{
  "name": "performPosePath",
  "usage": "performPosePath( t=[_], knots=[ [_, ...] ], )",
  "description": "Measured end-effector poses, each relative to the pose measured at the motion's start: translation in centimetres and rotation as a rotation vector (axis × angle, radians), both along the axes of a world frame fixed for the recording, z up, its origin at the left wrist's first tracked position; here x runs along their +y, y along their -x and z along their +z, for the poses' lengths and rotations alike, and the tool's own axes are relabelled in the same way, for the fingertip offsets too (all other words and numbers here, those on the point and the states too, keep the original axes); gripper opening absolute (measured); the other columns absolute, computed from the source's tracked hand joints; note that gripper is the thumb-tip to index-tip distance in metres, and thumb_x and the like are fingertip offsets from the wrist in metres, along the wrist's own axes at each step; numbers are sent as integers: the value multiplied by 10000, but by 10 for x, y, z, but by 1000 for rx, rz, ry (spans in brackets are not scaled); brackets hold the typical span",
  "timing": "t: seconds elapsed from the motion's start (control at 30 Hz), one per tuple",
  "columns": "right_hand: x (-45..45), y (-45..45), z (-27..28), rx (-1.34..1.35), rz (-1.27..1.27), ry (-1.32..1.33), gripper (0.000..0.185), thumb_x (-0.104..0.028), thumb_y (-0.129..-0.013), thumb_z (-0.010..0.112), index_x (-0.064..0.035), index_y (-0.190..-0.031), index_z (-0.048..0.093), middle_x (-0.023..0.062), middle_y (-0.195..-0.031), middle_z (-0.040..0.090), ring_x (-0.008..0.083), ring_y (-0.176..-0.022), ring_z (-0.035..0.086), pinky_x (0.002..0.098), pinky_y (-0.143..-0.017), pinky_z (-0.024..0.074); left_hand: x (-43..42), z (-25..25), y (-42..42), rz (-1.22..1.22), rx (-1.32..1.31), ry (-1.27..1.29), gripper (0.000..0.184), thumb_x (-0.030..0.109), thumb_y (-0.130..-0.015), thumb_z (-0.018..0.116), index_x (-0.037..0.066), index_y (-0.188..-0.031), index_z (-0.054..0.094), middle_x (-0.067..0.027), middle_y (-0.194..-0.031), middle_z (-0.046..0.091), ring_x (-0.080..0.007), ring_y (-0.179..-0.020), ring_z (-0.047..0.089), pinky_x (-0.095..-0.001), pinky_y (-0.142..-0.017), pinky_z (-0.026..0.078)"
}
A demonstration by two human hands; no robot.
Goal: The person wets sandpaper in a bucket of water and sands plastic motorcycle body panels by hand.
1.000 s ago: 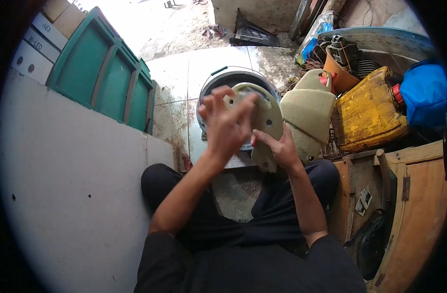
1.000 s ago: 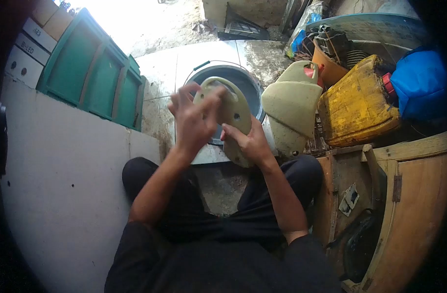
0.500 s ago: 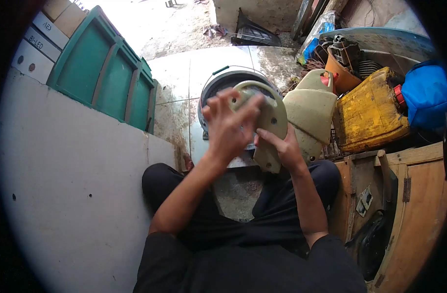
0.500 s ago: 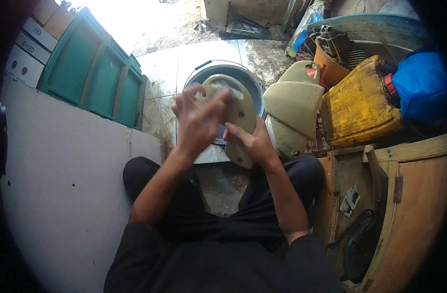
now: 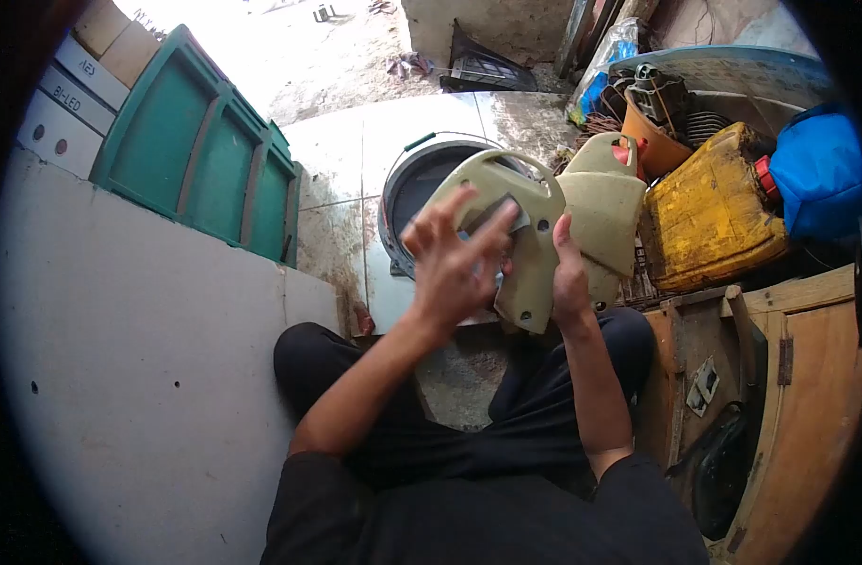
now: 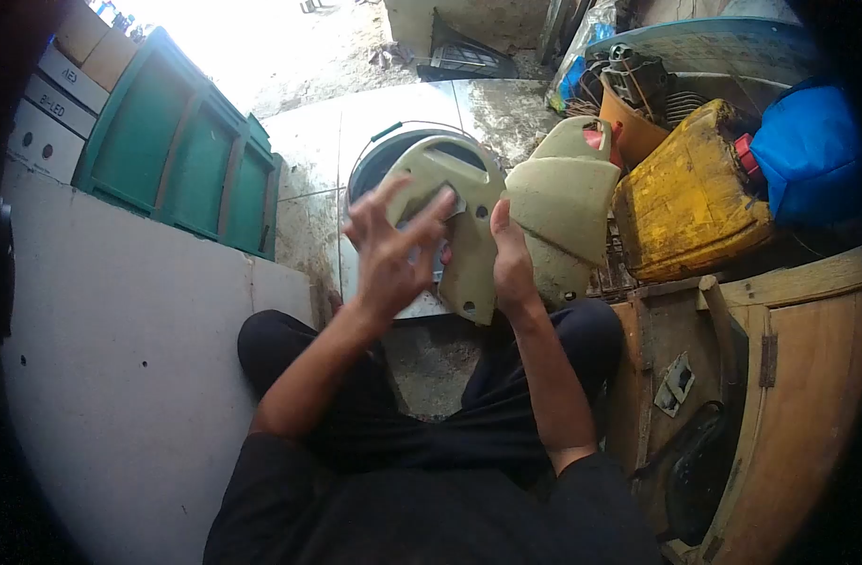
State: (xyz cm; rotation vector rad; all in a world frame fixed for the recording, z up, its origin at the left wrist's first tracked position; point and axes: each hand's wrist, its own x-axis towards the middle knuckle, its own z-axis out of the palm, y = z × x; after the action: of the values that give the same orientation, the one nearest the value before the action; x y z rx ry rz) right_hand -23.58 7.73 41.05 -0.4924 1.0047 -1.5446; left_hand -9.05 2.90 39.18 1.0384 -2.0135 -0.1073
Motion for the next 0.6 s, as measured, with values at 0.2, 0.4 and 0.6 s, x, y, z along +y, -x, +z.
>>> performPosePath(
  t=[0.2, 0.4, 0.6],
  knots=[
    [-1, 12, -9, 155, 217, 89, 678, -569, -1058, 226, -5, -1226, 565, 112, -790, 660, 158, -693, 619, 296, -649, 509, 1, -4, 0, -107, 63, -56, 304, 183, -881, 652, 211, -1170, 743, -145, -1429, 455, -319, -1242, 399, -432, -1033, 256],
    [7, 17, -2, 52, 230, 83, 681, -581, -1053, 225, -17, -1230, 562, 103, -841, 659, 164, -690, 617, 299, -648, 510, -28, 1, -12, 83, 98, -41, 283, 177, -910, 621, 197, -1166, 742, -149, -1451, 469, -333, -1284, 395, -426, -1060, 245],
    [5, 17, -1, -66, 167, 55, 675, -586, -1051, 234, -23, -1254, 546, 102, -848, 654, 162, -711, 620, 302, -642, 513, -18, -1, -5, 120, -26, 84, 337, 167, -868, 646, 254, -1182, 733, -121, -1510, 437, -299, -1314, 374, -419, -1043, 210]
  ],
)
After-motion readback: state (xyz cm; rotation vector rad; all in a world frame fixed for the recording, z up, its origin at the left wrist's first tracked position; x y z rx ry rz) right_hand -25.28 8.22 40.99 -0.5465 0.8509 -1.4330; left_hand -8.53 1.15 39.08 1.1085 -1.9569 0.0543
